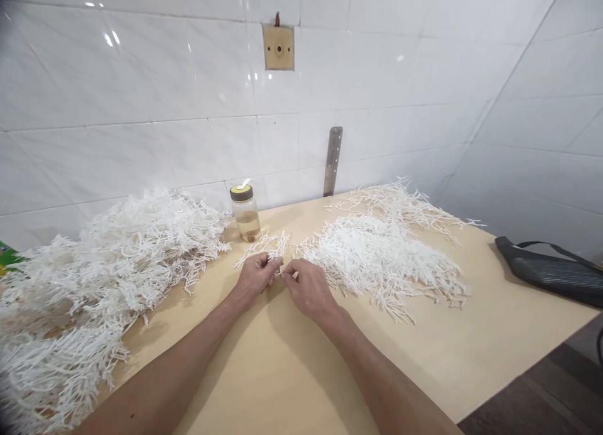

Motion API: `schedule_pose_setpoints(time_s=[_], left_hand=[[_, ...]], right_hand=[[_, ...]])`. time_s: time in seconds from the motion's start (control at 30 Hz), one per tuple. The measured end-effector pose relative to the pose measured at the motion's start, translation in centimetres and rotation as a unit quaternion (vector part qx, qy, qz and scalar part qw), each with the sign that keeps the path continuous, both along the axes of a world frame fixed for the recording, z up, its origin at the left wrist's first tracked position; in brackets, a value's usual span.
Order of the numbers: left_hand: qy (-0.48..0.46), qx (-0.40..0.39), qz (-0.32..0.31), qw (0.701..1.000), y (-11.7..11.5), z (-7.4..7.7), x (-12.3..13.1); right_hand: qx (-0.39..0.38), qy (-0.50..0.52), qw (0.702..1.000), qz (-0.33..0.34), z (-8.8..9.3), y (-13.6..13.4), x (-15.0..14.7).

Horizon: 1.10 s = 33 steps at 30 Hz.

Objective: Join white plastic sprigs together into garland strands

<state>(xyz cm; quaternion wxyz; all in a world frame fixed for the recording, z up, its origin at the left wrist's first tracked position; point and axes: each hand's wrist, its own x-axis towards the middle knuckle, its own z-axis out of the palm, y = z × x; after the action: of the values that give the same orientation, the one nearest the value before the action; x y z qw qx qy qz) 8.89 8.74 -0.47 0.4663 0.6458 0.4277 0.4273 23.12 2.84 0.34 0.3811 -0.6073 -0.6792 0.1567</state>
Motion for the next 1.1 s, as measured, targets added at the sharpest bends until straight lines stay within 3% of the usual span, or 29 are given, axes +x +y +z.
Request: schedule_pose_setpoints(time_s=[0.1,0.2,0.33,0.4,0.47,0.57,0.67,0.8,0.93,1.03,1.1], left_hand=[[0.010,0.013,0.011,1.000,0.3,-0.5,0.0],[0.016,0.027,0.022,0.999,0.7,-0.9,0.1],[-0.009,-0.006,0.049,0.999,0.9,-0.9,0.0],[-0.008,-0.001,0.041,0.999,0.8,-0.8,-0.1],[-0.003,0.005,0.010,1.000,0.6,-0.6,-0.2],[0.018,0.005,-0.045,0.999,0.2,-0.3,-0.3],[0.030,0.016,-0.079,0.996,-0.1,-0.1,-0.2],[0.023,-0.002,-0.082,0.996,-0.2,-0.1,-0.2],[-0.005,-0.010,-0.067,0.998,-0.5,0.1,-0.1],[0.008,0.039,-0.069,0.997,-1.1,0.5,0.1],[0.030,0.073,-0.071,0.994,-1.4,0.9,0.1]], right_hand=[[0.064,-0.054,0.996,0.035,-0.2,0.0,-0.1],[0.070,-0.089,0.992,0.052,0.0,-0.6,-0.7],[0.025,-0.061,0.976,0.207,0.8,-2.1,-2.1],[-0.003,-0.049,0.970,0.239,1.4,-2.4,-2.1],[-0.012,-0.031,0.983,0.179,1.9,-2.1,-1.2],[0.008,-0.017,1.000,0.023,2.1,-0.8,1.9],[0.019,-0.056,0.992,-0.114,1.5,0.2,5.5],[0.042,-0.130,0.971,-0.196,1.1,0.2,7.9],[0.132,-0.067,0.970,-0.195,2.1,-0.3,6.8],[0.173,-0.004,0.980,-0.102,3.0,-0.2,4.9],[0.152,0.003,0.988,-0.020,3.4,0.3,3.6]])
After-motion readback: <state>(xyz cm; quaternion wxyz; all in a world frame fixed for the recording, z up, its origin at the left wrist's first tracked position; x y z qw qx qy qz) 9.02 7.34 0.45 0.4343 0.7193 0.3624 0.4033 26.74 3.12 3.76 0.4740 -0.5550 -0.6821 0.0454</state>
